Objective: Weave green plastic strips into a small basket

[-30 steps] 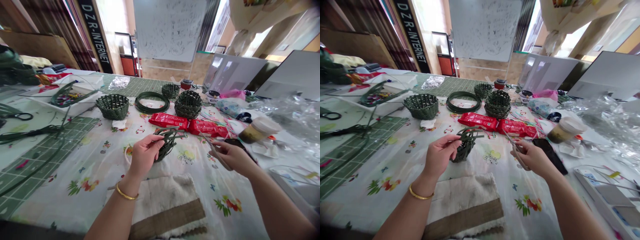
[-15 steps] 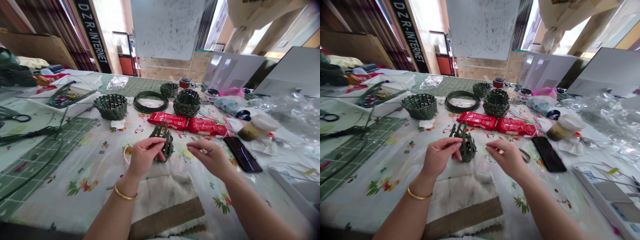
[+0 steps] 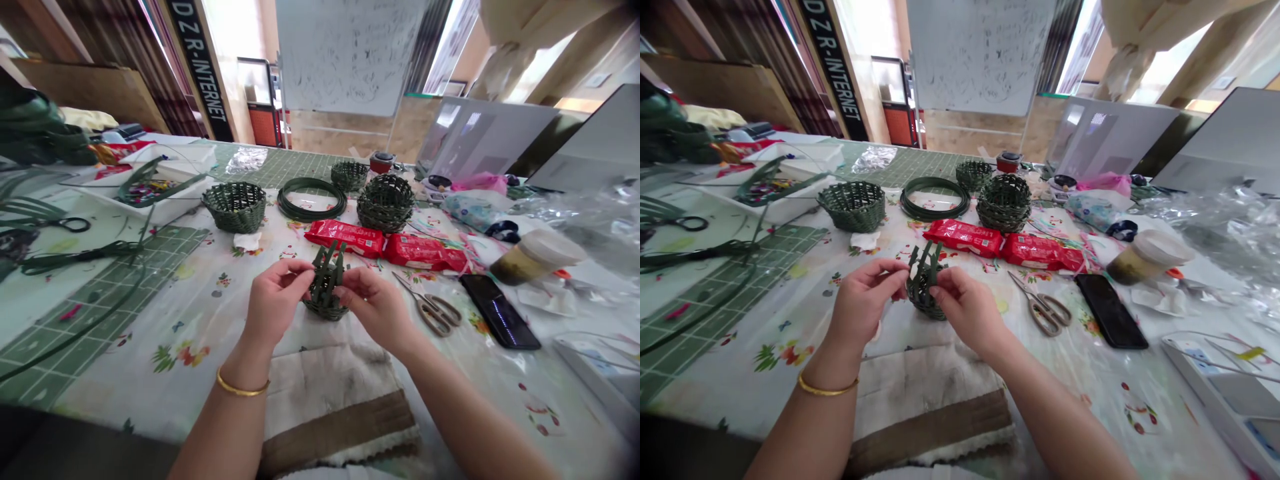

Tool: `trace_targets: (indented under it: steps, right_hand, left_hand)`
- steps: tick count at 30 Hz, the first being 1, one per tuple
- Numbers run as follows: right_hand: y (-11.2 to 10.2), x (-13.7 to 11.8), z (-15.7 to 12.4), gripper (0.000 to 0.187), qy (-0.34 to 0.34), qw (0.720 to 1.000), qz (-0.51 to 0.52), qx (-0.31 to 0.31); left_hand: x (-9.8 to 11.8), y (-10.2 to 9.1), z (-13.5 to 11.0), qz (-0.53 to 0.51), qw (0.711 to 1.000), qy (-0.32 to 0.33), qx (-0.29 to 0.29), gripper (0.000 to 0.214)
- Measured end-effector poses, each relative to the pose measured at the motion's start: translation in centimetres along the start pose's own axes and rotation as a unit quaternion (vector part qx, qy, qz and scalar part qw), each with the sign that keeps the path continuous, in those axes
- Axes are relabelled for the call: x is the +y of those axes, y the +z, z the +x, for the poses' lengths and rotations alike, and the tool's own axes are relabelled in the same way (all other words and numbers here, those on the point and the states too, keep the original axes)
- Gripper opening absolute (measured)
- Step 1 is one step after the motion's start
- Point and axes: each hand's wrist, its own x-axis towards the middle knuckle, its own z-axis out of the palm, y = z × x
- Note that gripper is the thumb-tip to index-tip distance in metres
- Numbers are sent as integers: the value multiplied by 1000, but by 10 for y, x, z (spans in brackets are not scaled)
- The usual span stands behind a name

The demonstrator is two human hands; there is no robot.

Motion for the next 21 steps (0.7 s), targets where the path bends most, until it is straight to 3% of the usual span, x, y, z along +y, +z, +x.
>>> trace_targets:
  steps: [3, 6, 8, 10, 13, 17, 19, 21]
  right_hand:
    - [-2, 5, -8, 10, 0, 999, 32, 11]
    - [-2, 13, -15, 10, -4, 996, 81, 30]
    - [-2, 18, -18, 8, -9, 994, 101, 36]
    - [-3, 20, -21, 6, -27, 993, 105, 39]
    - [-8, 18, -23, 6, -111, 988, 110, 13]
    - [-22, 11, -24, 15, -271, 948, 151, -71]
    - [-29, 9, -25, 16, -317, 931, 152, -102]
    - [-35, 9, -26, 16, -330, 929, 140, -95]
  left_hand:
    - [-13, -4, -13, -40, 994, -63, 86, 33]
    - [-22, -6, -33, -124, 966, -222, 52, 57]
    - [-23, -6, -43, -241, 913, -328, -2, 48]
    - [-24, -3, -47, -361, 844, -391, -63, 36]
    - [-28, 3, -40, -475, 775, -404, -100, 52]
    - [-37, 16, -20, -513, 761, -365, -157, 65]
    - [-38, 22, -11, -523, 755, -344, -196, 63]
    - [-38, 27, -6, -531, 751, -333, -207, 57]
